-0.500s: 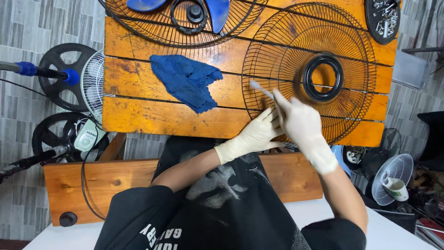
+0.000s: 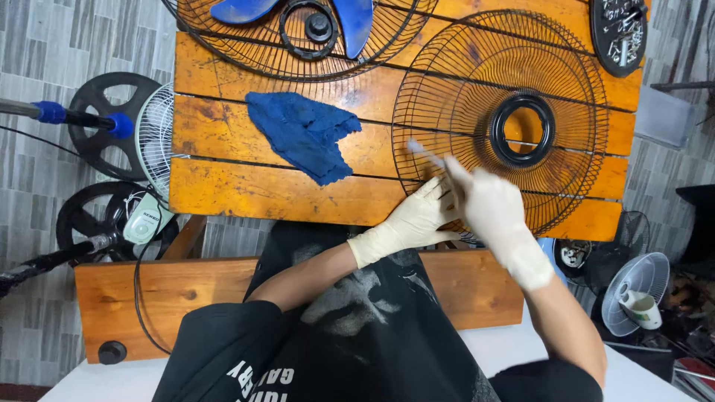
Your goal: Cleaning a fan grill using a toothbrush and a cloth.
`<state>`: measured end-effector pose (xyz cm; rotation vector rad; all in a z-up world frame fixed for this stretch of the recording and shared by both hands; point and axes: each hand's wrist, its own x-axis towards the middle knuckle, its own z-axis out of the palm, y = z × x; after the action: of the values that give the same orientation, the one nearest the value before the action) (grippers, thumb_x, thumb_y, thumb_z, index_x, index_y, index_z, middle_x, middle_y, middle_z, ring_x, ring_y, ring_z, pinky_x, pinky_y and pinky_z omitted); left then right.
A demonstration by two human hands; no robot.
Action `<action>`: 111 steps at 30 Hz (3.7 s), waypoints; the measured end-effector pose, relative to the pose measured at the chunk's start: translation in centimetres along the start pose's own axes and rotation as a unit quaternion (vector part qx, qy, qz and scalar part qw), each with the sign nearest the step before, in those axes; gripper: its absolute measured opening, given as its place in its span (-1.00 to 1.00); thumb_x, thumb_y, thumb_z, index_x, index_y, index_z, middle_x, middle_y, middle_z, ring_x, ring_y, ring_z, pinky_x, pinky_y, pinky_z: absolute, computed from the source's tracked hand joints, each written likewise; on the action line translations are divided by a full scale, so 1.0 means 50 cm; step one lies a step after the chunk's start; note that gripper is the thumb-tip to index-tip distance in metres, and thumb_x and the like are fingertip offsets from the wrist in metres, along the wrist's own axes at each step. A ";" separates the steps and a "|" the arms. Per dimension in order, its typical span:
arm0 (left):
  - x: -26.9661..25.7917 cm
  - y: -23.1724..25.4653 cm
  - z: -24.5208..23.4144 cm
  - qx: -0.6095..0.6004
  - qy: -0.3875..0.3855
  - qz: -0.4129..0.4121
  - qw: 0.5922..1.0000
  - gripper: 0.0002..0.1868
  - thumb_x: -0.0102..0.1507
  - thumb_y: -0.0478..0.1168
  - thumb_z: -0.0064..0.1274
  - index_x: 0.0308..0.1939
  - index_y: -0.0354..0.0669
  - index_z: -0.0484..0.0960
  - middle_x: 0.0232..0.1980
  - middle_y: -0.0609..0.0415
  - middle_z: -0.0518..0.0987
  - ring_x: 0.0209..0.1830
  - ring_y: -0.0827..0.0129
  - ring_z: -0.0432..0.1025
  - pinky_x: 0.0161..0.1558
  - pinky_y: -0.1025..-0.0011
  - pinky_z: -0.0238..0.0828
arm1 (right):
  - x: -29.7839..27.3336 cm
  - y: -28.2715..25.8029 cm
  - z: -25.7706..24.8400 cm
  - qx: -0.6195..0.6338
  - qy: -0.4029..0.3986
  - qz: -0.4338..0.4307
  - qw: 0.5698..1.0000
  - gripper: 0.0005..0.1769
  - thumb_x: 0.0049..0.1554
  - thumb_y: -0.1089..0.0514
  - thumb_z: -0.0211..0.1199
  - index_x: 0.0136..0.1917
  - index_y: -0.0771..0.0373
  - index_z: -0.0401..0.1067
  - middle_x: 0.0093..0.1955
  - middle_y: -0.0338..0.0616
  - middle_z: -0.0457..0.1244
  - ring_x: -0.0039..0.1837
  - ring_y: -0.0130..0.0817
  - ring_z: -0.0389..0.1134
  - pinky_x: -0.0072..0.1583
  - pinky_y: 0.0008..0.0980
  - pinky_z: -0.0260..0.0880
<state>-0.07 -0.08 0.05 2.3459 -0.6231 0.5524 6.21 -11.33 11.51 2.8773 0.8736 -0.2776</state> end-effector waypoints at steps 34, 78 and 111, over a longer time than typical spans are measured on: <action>-0.099 -0.147 0.005 0.044 0.065 -0.174 0.982 -0.44 0.26 0.13 0.17 0.22 -0.05 0.50 0.03 0.02 0.47 0.16 0.05 0.38 0.18 0.10 0.33 | -0.066 0.038 0.047 -0.024 0.081 -0.028 0.996 -0.62 0.33 -0.15 0.16 0.40 -0.49 0.44 -0.39 -0.41 0.16 -0.37 -0.26 0.34 -0.24 -0.25 0.40; -0.040 -0.140 -0.065 0.063 0.028 -0.117 0.991 -0.49 0.30 0.14 0.09 0.09 -0.19 0.56 0.41 -0.24 0.41 0.49 -0.04 0.22 0.47 -0.10 -0.06 | 0.073 0.000 0.136 0.041 0.047 0.108 0.992 -0.68 0.20 -0.06 0.09 -0.03 0.04 0.62 -0.40 -0.01 0.37 -0.24 0.04 0.49 -0.19 0.06 0.52; -0.081 -0.154 -0.017 0.067 -0.033 -0.188 0.979 -0.47 0.24 0.15 0.15 0.10 -0.13 0.56 0.43 -0.24 0.37 0.47 -0.11 0.24 0.38 -0.26 0.06 | 0.145 -0.021 0.064 0.085 -0.036 0.139 0.986 -0.56 0.31 -0.11 -0.03 0.45 -0.20 0.29 -0.19 0.12 0.41 -0.04 0.13 0.51 -0.03 0.13 0.52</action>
<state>0.80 6.93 -5.13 2.5322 -0.1636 0.3543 11.09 -7.10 6.81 3.0735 0.4485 -0.4417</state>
